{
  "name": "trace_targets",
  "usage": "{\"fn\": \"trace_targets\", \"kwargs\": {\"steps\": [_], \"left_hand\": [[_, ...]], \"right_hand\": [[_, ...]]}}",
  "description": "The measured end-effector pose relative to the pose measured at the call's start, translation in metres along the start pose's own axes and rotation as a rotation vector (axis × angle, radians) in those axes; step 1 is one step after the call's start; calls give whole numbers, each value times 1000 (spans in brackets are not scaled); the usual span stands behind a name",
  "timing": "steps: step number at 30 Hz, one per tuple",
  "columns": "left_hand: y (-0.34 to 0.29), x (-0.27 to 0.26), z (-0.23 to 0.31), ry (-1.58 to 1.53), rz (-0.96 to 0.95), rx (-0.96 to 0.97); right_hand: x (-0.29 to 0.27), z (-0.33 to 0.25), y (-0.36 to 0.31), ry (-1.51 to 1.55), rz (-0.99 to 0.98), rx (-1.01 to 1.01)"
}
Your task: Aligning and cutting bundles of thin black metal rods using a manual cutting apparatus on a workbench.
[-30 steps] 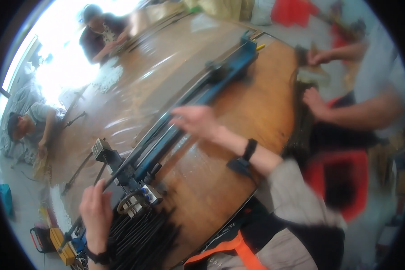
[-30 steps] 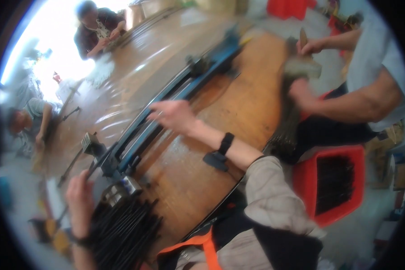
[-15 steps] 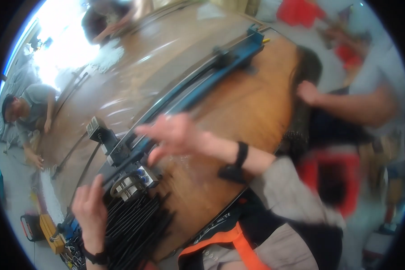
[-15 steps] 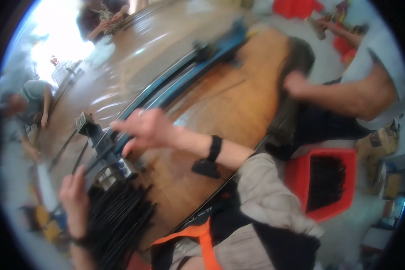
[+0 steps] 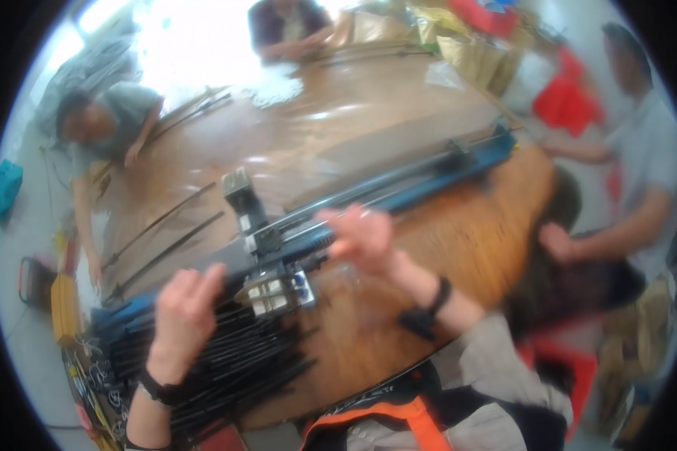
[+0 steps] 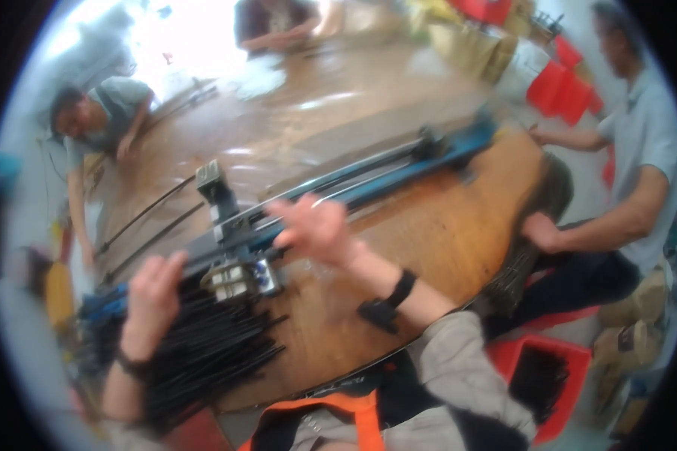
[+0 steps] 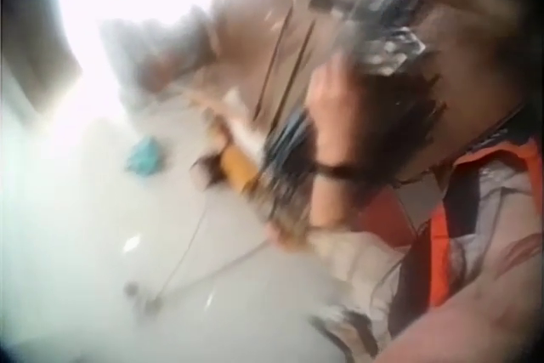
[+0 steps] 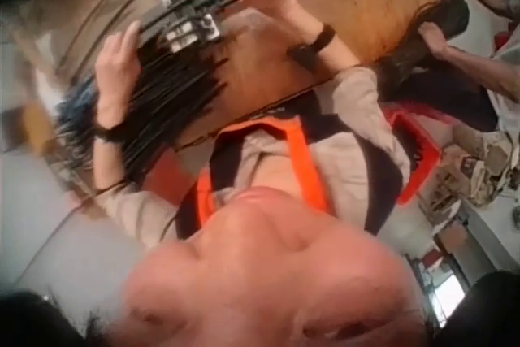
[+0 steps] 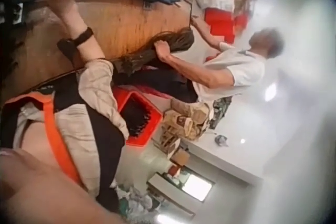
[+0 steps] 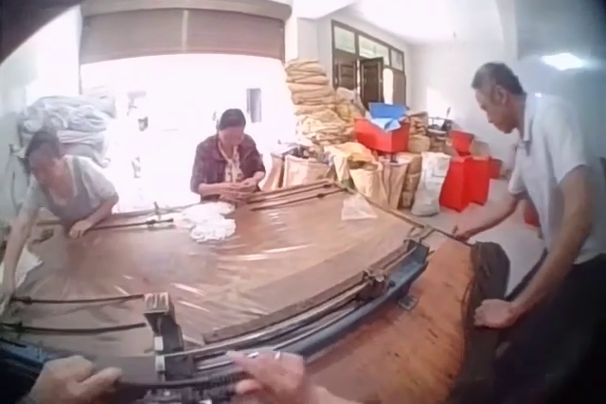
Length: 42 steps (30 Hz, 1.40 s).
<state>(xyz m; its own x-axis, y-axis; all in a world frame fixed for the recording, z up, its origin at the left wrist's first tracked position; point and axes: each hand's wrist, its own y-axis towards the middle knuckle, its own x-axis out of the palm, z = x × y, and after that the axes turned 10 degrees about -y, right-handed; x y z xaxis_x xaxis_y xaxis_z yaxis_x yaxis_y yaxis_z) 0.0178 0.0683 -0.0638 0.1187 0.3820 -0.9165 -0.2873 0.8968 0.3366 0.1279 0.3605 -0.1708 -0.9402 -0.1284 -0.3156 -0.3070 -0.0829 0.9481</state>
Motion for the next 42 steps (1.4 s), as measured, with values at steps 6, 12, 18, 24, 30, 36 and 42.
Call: {"fn": "trace_targets", "kwargs": {"steps": [6,12,18,24,30,36,42], "left_hand": [[-35,-81,-54,186,361,-309],[-56,-87,-45,165,425,-319],[-112,-83,-44,163,382,-443],[-124,-65,-53,103,412,-450],[-108,-59,-66,68,405,-473],[-120,-45,-95,137,277,-415],[-22,45,-90,-2,115,-156]], "right_hand": [[-2,53,-40,51,-326,288],[70,-24,65,749,-618,632],[107,-45,74,799,-469,265],[125,-62,85,653,-764,188],[121,-63,79,312,-848,6],[30,88,0,-63,-605,-29],[-51,167,-26,-488,-661,-36]]}}
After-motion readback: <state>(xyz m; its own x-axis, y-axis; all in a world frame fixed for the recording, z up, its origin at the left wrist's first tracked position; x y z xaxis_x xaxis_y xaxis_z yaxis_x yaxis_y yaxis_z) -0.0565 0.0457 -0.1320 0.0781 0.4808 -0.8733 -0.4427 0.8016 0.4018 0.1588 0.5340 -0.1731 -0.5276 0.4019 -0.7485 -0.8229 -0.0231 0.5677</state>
